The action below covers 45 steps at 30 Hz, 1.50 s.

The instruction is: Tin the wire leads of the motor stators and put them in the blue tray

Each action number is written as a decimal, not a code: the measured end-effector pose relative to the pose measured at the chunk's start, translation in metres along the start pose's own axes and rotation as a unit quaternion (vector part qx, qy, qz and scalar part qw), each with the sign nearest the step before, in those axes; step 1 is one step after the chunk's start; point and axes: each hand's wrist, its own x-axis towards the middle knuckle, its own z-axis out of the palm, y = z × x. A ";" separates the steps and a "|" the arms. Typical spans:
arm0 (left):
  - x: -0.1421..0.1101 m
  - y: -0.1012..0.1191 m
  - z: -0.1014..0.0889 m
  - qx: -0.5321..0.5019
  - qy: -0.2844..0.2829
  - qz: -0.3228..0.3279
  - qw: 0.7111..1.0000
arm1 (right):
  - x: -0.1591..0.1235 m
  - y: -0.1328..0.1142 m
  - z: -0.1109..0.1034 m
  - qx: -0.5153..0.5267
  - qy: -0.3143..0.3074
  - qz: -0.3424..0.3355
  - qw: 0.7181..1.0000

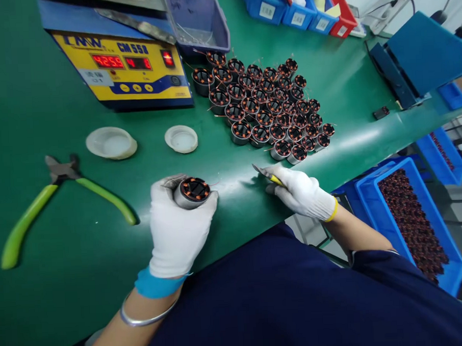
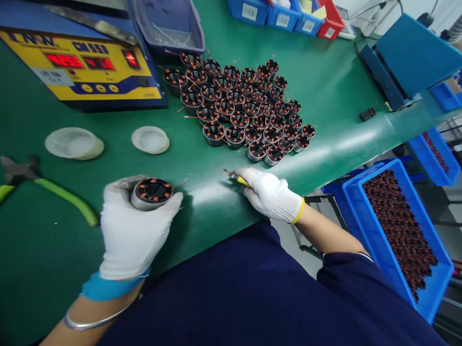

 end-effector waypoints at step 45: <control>-0.008 -0.011 -0.007 0.085 0.003 0.196 0.977 | 0.022 -0.020 0.012 0.319 -0.234 0.012 0.918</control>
